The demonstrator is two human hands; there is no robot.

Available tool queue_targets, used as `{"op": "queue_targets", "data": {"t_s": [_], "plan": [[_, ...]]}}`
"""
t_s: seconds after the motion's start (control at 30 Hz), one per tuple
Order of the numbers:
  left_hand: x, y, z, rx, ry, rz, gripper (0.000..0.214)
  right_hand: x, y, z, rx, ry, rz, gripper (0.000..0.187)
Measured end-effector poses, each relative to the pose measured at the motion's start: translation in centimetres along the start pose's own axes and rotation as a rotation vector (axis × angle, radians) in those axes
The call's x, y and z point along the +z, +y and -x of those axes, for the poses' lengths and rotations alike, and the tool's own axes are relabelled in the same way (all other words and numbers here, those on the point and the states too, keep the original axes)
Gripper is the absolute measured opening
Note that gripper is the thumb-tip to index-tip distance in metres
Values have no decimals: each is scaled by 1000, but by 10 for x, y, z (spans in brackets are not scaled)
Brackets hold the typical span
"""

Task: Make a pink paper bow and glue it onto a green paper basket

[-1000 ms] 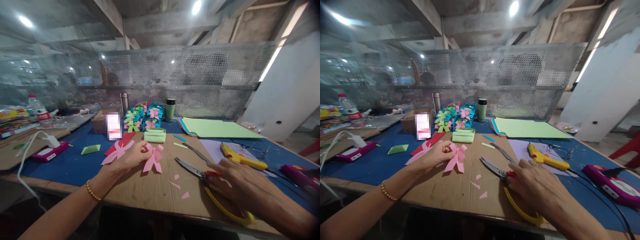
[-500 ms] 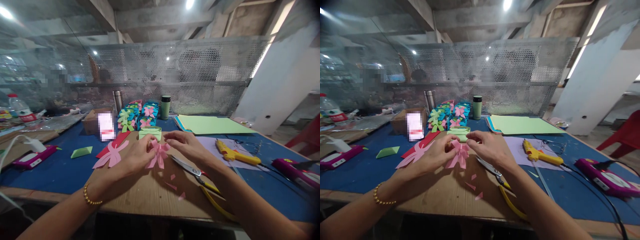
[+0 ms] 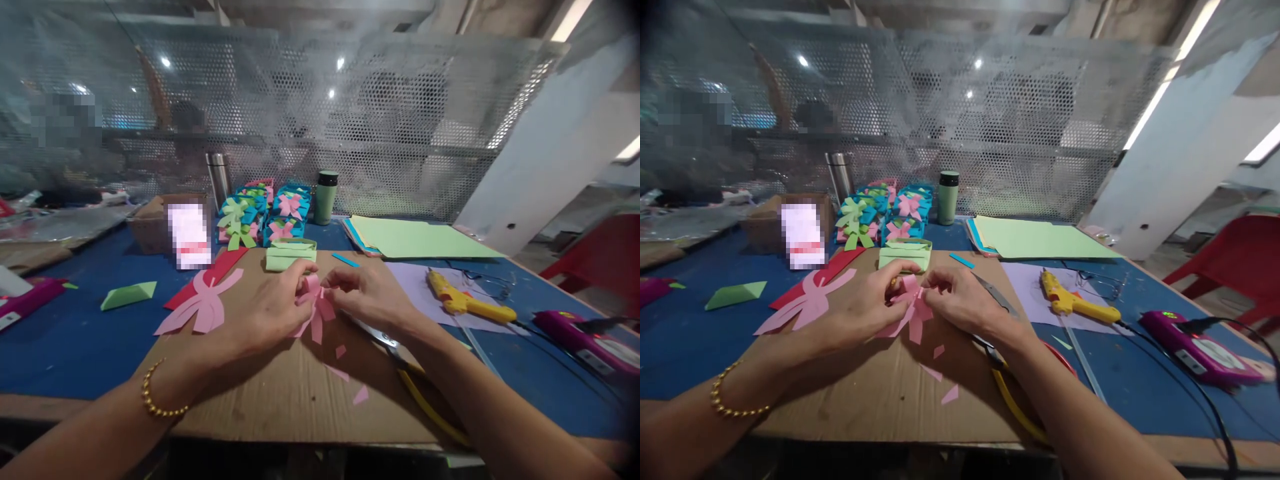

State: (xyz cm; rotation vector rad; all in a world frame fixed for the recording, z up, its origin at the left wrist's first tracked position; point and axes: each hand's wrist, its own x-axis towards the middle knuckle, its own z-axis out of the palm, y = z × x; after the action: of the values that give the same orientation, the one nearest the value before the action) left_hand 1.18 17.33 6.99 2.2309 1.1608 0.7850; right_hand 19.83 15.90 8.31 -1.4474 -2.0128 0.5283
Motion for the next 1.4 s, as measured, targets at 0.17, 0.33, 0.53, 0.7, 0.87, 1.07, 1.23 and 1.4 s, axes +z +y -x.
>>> {"op": "queue_targets", "data": {"t_s": [0.17, 0.33, 0.53, 0.7, 0.87, 1.07, 1.23, 1.4], "plan": [[-2, -2, 1, 22, -11, -19, 40, 2, -1, 1, 6, -42, -50, 12], [-3, 1, 3, 1, -45, -7, 41, 3, 2, 2, 21, -74, -105, 10], [-5, 3, 5, 22, -49, 25, 38, 4, 0, 2, 21, -85, -167, 8], [-5, -3, 3, 46, -47, 51, 33, 2, 5, 2, 50, -128, -217, 23], [-4, -6, 3, 69, -23, -8, 26, 0, 7, 1, 82, -135, -216, 30], [0, -11, 5, 146, -11, -19, 28, 1, 8, 2, 82, -149, -237, 24], [-3, -8, 6, 109, -19, -13, 30, 3, 9, 2, 82, -127, -256, 15], [-4, -6, 8, 124, -38, 23, 31, 4, 7, 2, 70, -121, -254, 17]]}}
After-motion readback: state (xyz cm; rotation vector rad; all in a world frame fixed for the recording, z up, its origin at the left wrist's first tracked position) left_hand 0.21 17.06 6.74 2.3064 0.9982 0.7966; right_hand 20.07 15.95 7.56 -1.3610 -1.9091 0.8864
